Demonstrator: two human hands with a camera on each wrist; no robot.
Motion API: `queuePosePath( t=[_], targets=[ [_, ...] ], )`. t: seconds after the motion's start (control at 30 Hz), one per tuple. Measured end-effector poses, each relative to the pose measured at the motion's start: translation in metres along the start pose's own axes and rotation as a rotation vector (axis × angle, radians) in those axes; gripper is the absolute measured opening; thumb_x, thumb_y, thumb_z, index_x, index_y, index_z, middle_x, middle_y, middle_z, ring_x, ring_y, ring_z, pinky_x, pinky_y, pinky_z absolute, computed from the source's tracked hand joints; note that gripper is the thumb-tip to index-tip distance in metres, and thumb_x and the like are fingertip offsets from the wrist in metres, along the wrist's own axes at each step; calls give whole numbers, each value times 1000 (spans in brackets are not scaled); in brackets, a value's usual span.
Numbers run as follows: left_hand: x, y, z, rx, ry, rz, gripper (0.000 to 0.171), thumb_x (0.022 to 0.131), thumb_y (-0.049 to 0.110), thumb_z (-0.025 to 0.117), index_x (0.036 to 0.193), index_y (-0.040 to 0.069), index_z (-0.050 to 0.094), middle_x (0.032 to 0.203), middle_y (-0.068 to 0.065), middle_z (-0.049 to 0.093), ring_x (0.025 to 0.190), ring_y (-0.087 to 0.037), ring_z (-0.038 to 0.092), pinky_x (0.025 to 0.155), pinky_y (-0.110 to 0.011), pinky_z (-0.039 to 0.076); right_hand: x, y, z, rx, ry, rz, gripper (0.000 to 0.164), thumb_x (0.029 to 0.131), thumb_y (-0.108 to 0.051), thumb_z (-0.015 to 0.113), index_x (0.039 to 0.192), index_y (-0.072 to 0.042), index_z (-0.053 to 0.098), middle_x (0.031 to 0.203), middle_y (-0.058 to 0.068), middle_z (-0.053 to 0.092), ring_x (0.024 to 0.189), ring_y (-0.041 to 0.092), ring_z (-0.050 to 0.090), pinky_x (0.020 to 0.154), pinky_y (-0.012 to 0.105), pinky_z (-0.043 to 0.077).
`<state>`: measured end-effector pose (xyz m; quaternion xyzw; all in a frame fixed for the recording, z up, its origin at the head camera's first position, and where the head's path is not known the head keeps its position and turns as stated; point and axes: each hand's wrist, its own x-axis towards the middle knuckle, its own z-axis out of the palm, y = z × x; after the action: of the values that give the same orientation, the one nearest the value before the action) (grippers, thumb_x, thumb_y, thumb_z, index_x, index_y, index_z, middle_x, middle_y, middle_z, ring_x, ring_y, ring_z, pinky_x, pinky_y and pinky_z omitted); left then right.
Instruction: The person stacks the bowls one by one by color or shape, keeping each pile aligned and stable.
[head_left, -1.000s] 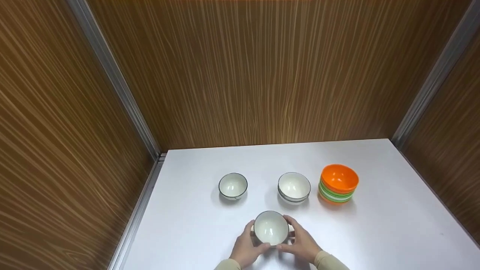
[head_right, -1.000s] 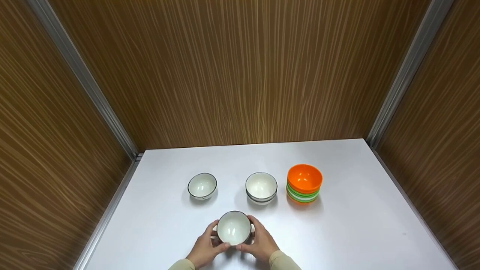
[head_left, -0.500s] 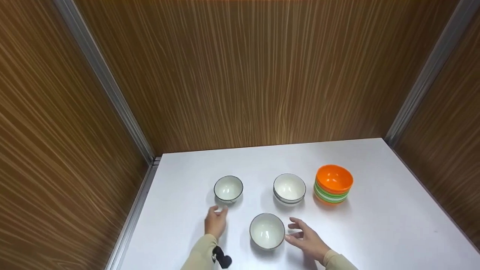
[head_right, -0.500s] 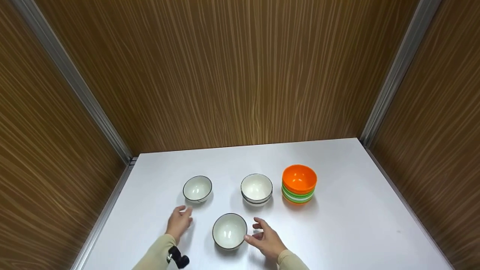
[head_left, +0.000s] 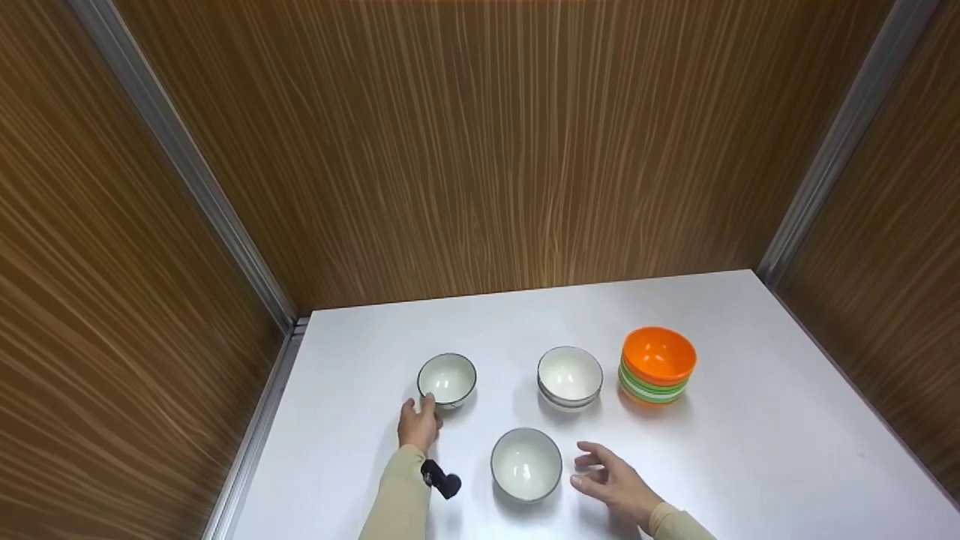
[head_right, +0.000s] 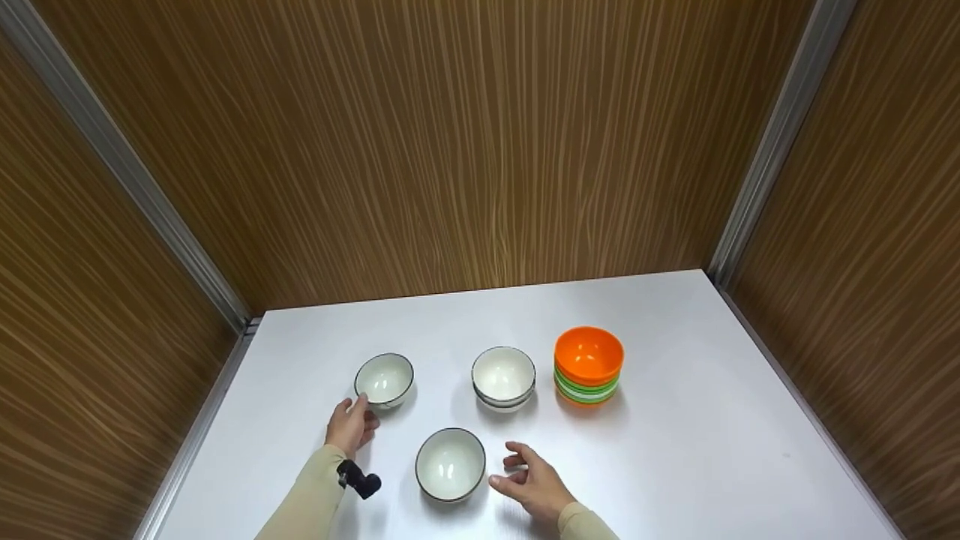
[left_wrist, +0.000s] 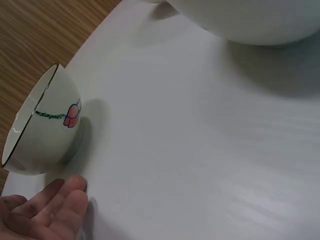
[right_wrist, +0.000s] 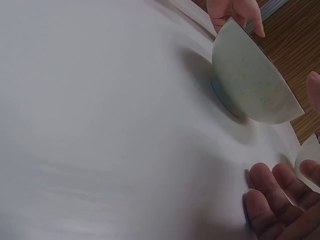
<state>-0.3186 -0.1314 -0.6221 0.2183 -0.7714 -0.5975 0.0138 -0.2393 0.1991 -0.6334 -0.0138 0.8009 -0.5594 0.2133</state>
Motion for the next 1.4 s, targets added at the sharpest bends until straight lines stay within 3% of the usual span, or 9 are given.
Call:
queuePosePath(
  t=[0.17, 0.27, 0.4, 0.6, 0.7, 0.83, 0.97, 1.13, 1.4],
  targets=[
    [3, -1, 6, -66, -35, -7, 68, 95, 36, 42, 141, -6, 15, 80, -23, 63, 66, -27, 61, 57, -31, 51, 0, 1, 0, -7, 4, 3, 76, 81, -43, 65, 137, -3, 34, 120, 11, 52, 96, 20, 56, 83, 46, 48],
    [2, -1, 9, -87, -83, -17, 67, 97, 34, 40, 143, -5, 10, 88, -24, 62, 68, -26, 64, 57, -32, 54, 0, 2, 0, -12, 7, 10, 78, 79, -44, 67, 138, -4, 33, 120, 11, 52, 96, 20, 57, 83, 46, 48],
    [0, 0, 14, -164, -127, -11, 53, 99, 27, 37, 140, -2, 20, 98, -29, 60, 78, -34, 65, 58, -35, 55, -1, 2, 0, -12, 11, 4, 79, 79, -43, 68, 138, -5, 32, 120, 10, 52, 95, 19, 57, 83, 46, 48],
    [1, -4, 15, -294, -134, 59, 44, 98, 22, 39, 131, -5, 29, 84, -27, 63, 68, -31, 66, 46, -28, 51, -1, 3, 1, -17, 8, -11, 77, 80, -42, 67, 138, -5, 32, 120, 10, 52, 95, 19, 57, 82, 45, 49],
    [2, -6, 16, -294, -125, 70, 46, 97, 22, 41, 131, -8, 28, 81, -25, 63, 67, -28, 66, 48, -29, 52, 0, 3, 1, -4, 4, -22, 78, 81, -41, 66, 139, -6, 29, 120, 11, 52, 96, 20, 57, 82, 44, 49],
    [2, -3, 17, -294, -114, 15, 47, 96, 15, 39, 135, -8, 25, 90, -31, 61, 77, -35, 65, 58, -36, 55, 0, 3, 0, 24, -6, -41, 79, 82, -38, 66, 141, -6, 25, 121, 12, 50, 99, 22, 56, 83, 44, 49],
    [-1, 0, 16, -305, -120, -23, 45, 95, 10, 38, 134, -8, 27, 93, -35, 59, 79, -39, 64, 57, -38, 56, 0, 2, -1, 23, -10, -64, 79, 83, -37, 66, 142, -6, 24, 122, 14, 49, 100, 23, 55, 82, 42, 50],
    [-5, 1, 12, -264, -148, -21, 44, 91, 6, 36, 132, -8, 32, 90, -33, 60, 77, -39, 64, 54, -37, 56, -2, -2, -1, 17, -6, -89, 78, 83, -35, 66, 142, -7, 23, 123, 16, 48, 99, 23, 55, 79, 40, 51],
    [-17, 4, 8, -236, -231, -12, 50, 90, 7, 37, 137, -6, 27, 91, -28, 62, 74, -32, 66, 60, -35, 56, -4, -10, -2, 19, 3, -123, 80, 82, -35, 67, 142, -8, 22, 126, 20, 46, 99, 25, 55, 73, 38, 52]
  ],
)
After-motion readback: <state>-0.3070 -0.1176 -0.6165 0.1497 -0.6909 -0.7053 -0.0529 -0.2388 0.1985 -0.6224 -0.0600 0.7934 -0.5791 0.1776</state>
